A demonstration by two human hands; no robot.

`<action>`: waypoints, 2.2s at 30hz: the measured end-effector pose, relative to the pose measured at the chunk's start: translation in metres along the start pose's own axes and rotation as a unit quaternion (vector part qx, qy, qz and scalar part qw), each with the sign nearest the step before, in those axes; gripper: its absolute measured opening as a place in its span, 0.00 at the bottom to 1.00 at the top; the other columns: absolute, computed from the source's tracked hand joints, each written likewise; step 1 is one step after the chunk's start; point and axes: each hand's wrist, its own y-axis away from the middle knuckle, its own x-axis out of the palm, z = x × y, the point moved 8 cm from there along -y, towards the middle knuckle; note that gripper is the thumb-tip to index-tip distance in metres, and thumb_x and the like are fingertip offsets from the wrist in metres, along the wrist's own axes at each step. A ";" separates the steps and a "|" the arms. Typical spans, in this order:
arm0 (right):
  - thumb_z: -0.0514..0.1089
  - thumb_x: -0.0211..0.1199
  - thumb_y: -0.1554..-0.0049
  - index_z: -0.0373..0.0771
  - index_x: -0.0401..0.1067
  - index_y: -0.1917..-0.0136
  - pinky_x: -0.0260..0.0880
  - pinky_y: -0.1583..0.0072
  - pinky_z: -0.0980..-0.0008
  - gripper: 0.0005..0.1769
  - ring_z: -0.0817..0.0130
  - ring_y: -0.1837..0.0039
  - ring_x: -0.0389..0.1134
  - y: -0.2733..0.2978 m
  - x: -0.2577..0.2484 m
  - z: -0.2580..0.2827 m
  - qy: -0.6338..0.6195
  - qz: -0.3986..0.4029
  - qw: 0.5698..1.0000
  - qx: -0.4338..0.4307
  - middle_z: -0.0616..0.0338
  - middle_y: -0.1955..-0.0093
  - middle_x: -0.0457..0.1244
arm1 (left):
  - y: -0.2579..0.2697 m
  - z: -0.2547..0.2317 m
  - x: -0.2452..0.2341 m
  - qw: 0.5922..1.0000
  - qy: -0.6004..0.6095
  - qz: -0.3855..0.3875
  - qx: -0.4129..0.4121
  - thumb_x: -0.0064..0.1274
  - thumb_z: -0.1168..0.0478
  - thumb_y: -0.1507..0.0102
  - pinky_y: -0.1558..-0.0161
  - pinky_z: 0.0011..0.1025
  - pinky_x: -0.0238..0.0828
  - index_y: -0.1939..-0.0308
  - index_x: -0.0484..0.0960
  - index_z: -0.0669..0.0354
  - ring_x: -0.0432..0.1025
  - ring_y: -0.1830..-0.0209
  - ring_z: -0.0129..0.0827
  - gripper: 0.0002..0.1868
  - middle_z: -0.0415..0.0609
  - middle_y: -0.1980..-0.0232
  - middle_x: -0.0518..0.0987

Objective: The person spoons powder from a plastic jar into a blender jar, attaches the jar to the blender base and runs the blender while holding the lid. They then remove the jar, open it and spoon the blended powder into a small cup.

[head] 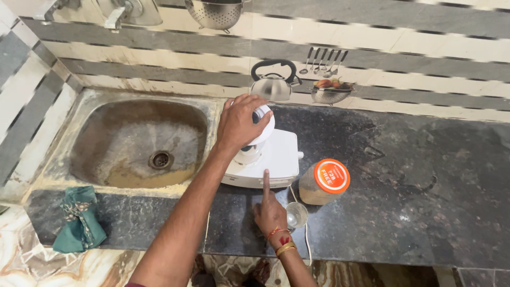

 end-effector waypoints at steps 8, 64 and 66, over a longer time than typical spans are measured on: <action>0.38 0.67 0.47 0.45 0.19 0.17 0.73 0.53 0.50 0.65 0.43 0.53 0.70 -0.001 0.015 -0.009 -0.006 -0.004 1.000 -0.006 0.39 0.49 0.64 | -0.002 0.003 0.005 1.000 0.015 0.011 -0.022 0.59 0.50 0.38 0.33 0.48 0.56 0.49 0.87 0.53 0.72 0.37 0.41 0.18 0.46 0.42 0.83; 0.40 0.70 0.48 0.51 0.19 0.17 0.73 0.50 0.49 0.67 0.43 0.51 0.71 0.006 0.009 0.002 0.005 -0.051 0.998 0.035 0.41 0.48 0.65 | 0.000 0.008 0.009 0.999 0.023 -0.025 0.006 0.59 0.52 0.38 0.35 0.53 0.57 0.51 0.86 0.56 0.72 0.38 0.43 0.16 0.48 0.46 0.83; 0.41 0.70 0.47 0.51 0.19 0.16 0.74 0.50 0.49 0.67 0.43 0.51 0.72 0.007 0.009 0.003 0.003 -0.047 0.998 0.037 0.40 0.47 0.66 | 0.000 0.009 0.009 0.999 0.023 -0.021 0.006 0.59 0.52 0.38 0.34 0.54 0.56 0.51 0.86 0.56 0.71 0.37 0.42 0.16 0.48 0.45 0.83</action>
